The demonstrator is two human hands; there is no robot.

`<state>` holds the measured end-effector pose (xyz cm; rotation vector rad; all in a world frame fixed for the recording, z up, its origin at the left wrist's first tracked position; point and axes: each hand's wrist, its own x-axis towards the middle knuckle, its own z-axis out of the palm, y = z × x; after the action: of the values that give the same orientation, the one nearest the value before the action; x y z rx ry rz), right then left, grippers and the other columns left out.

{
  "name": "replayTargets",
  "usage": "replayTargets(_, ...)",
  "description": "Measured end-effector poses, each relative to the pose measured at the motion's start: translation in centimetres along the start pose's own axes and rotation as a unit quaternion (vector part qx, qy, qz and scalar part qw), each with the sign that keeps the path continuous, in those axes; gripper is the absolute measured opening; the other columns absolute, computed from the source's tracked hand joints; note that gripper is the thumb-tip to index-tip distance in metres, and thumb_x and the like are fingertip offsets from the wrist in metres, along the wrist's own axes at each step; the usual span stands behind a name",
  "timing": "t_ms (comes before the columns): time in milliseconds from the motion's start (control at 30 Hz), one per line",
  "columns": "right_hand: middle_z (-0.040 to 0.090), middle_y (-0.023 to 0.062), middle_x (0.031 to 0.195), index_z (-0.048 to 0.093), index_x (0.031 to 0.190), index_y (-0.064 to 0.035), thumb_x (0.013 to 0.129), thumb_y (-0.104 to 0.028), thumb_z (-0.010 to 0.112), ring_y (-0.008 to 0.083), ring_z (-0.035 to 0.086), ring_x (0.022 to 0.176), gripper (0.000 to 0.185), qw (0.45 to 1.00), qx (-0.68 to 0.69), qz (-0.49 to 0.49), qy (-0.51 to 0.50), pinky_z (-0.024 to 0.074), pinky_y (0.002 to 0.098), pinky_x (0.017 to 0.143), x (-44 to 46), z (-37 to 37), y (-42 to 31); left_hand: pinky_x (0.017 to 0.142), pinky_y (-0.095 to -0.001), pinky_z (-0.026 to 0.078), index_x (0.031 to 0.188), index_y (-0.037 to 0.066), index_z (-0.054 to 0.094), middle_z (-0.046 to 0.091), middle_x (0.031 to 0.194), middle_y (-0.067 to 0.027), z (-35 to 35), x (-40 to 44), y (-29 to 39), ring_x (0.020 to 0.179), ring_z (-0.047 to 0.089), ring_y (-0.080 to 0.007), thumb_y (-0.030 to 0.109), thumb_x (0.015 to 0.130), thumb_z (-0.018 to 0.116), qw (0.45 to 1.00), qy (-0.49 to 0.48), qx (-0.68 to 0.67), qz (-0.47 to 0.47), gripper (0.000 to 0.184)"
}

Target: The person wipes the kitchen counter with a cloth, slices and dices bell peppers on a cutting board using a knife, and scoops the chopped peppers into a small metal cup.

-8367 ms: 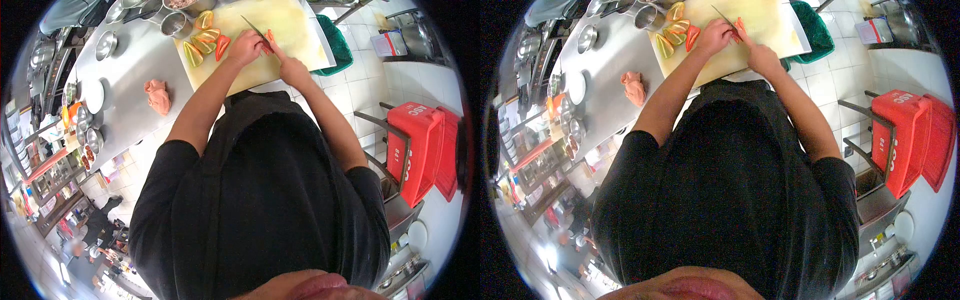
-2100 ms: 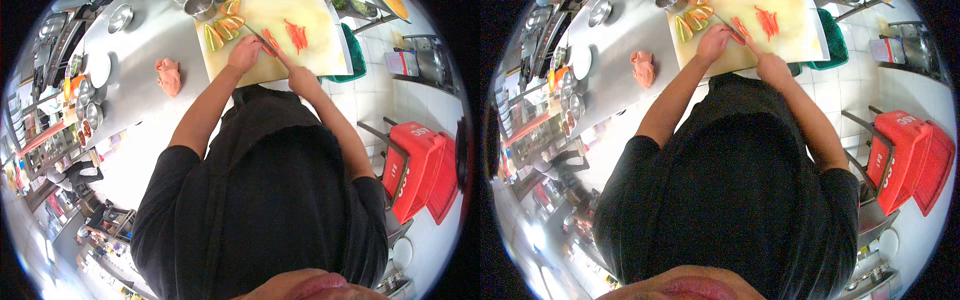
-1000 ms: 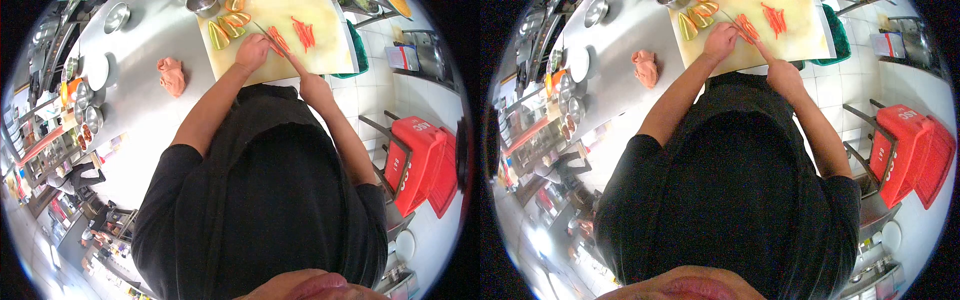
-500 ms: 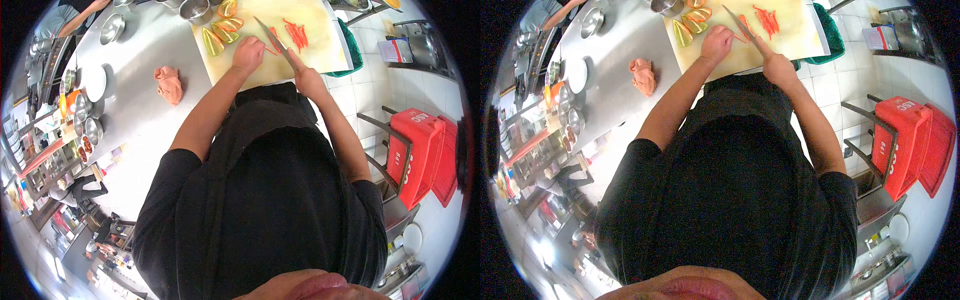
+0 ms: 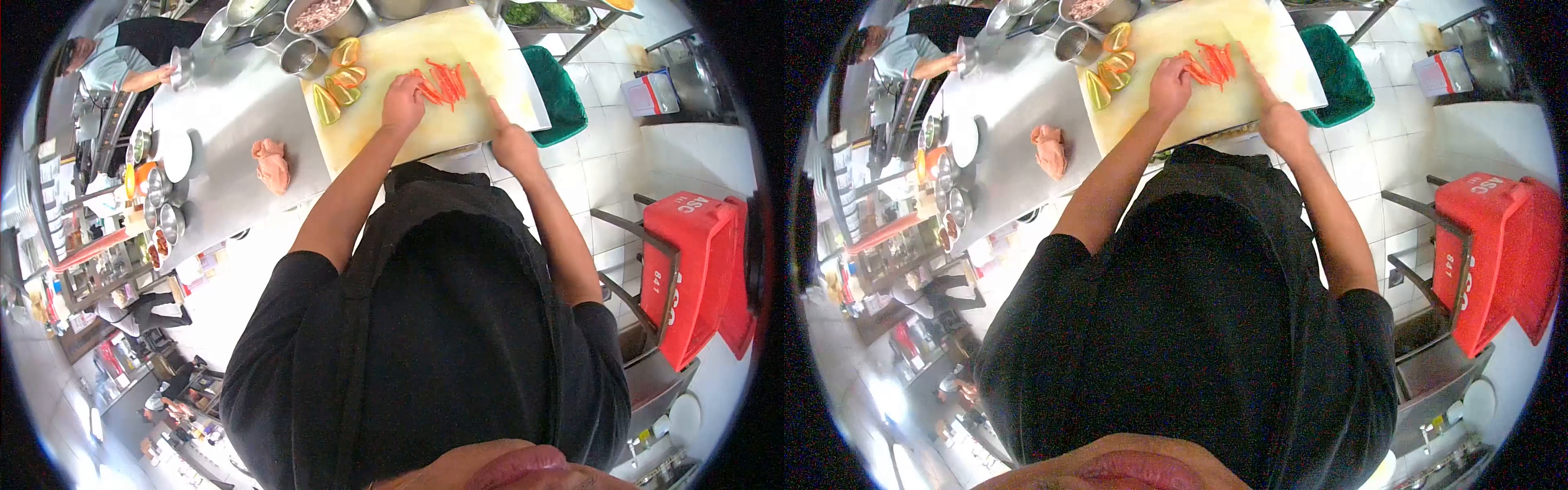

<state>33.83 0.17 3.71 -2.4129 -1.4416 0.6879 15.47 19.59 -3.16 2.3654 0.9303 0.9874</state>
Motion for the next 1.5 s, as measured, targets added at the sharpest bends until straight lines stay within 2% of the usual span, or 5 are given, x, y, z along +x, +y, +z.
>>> replayTargets(733,0.063,0.0336,0.128,0.035,0.161,-0.0171,0.092,-0.013,0.055,0.0466,0.063,0.120,0.072,0.953,0.268,-0.129,-0.058,0.0474,0.0468,0.108,1.1,-0.1,4.9,0.110,-0.0511,0.042,0.128,0.000,0.055,0.056,0.128,-0.0255,6.0,0.3,6.2,0.124,0.050,-0.0436,0.025,0.080,0.079,0.992,0.031,0.076,-0.098,0.059)
replayTargets(900,0.066,0.0109,0.076,0.031,0.164,-0.0204,0.095,-0.009,0.053,0.0154,0.054,0.046,0.073,0.920,0.383,-0.029,-0.075,0.0505,0.0353,0.050,1.4,-0.9,7.3,0.110,-0.0518,0.041,0.126,-0.001,0.058,0.054,0.131,-0.0261,6.8,0.2,7.4,0.127,0.048,-0.0445,0.033,0.078,0.083,0.983,0.030,0.160,-0.091,0.064)
replayTargets(967,0.065,0.0103,0.075,0.032,0.163,-0.0200,0.095,-0.009,0.053,0.0150,0.054,0.047,0.073,0.933,0.352,-0.054,-0.058,0.0504,0.0349,0.050,1.9,0.3,8.5,0.110,-0.0516,0.041,0.125,0.000,0.058,0.052,0.133,-0.0258,7.1,0.5,7.8,0.128,0.047,-0.0442,0.034,0.077,0.083,0.981,0.026,0.167,-0.091,0.064)
replayTargets(1200,0.074,0.0208,0.096,0.036,0.161,-0.0197,0.093,-0.010,0.054,0.0300,0.070,0.070,0.071,0.945,0.263,-0.178,0.083,0.0570,0.0418,0.074,2.3,2.5,10.7,0.110,-0.0522,0.041,0.123,0.003,0.059,0.052,0.131,-0.0231,7.9,1.3,6.1,0.124,0.047,-0.0424,0.020,0.081,0.073,0.988,-0.001,0.147,-0.036,0.048)
replayTargets(1500,0.071,0.0290,0.095,0.042,0.157,-0.0288,0.093,-0.013,0.055,0.0458,0.070,0.089,0.068,0.990,0.069,-0.122,-0.023,0.0548,0.0541,0.086,2.7,-5.9,9.0,0.108,-0.0467,0.046,0.126,0.005,0.062,0.058,0.130,-0.0198,3.2,1.7,4.2,0.122,0.054,-0.0401,0.002,0.082,0.064,0.982,-0.137,0.081,0.099,0.044)
